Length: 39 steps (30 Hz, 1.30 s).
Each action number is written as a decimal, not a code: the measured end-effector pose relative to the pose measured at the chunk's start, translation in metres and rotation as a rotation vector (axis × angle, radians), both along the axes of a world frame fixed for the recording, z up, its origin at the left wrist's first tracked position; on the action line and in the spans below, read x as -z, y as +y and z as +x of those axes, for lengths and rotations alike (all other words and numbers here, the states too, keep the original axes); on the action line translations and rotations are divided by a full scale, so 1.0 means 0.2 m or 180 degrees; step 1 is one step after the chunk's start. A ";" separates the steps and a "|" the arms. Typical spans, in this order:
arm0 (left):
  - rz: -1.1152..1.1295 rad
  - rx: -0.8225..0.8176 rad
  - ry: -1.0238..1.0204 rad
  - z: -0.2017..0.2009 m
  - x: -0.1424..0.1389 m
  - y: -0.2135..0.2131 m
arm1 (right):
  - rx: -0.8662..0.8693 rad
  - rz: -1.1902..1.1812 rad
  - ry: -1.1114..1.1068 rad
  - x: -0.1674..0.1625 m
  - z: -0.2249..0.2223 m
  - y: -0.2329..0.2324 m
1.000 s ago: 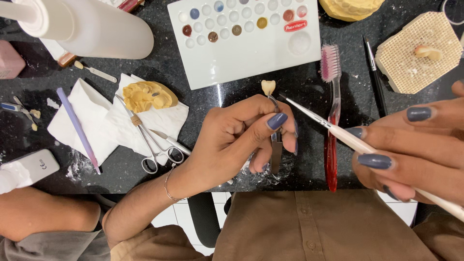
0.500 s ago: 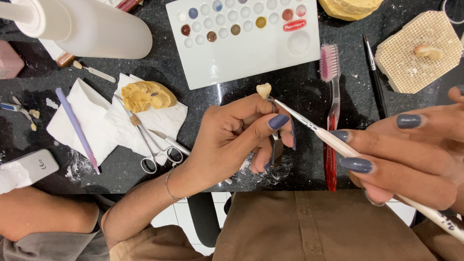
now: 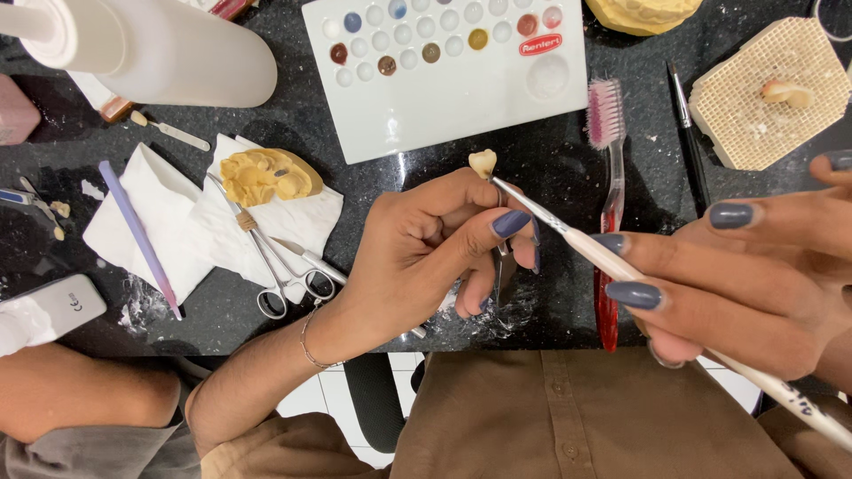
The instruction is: The person holds a small dental crown with tweezers in one hand and uses a fine brush in the other to apply and shape ceramic material on the crown, dipping the brush into a shade palette and adding liquid from a squeeze bottle. They occasionally reposition the crown with the tweezers while continuing to build up the material.
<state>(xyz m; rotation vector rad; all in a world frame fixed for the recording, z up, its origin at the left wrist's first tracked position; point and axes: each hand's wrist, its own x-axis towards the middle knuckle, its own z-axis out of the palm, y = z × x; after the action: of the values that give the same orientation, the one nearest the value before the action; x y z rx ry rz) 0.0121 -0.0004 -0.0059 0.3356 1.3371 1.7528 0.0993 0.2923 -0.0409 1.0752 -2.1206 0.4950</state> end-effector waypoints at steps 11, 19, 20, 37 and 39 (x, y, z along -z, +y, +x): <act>-0.0053 -0.0044 -0.0108 0.00 0.00 0.01 | -0.0255 0.0150 0.0172 0.01 0.02 0.04; -0.0060 -0.0061 -0.0141 0.00 0.00 0.01 | -0.0282 -0.0045 0.0181 -0.06 -0.04 -0.02; -0.0066 -0.0065 -0.0127 0.00 0.00 0.01 | -0.0371 -0.0028 0.0141 -0.06 -0.03 -0.01; -0.0072 -0.0037 -0.0113 0.00 0.00 0.01 | -0.0410 0.0881 -0.1671 -0.18 0.13 0.14; -0.0093 -0.0026 -0.0096 0.00 0.00 0.00 | -0.0338 0.0808 -0.1864 -0.15 0.20 0.20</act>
<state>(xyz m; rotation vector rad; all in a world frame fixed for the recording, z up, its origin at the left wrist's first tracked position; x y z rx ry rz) 0.0128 0.0003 -0.0058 0.2868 1.3429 1.7367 0.1390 0.3313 -0.0112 1.3062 -2.7018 0.6664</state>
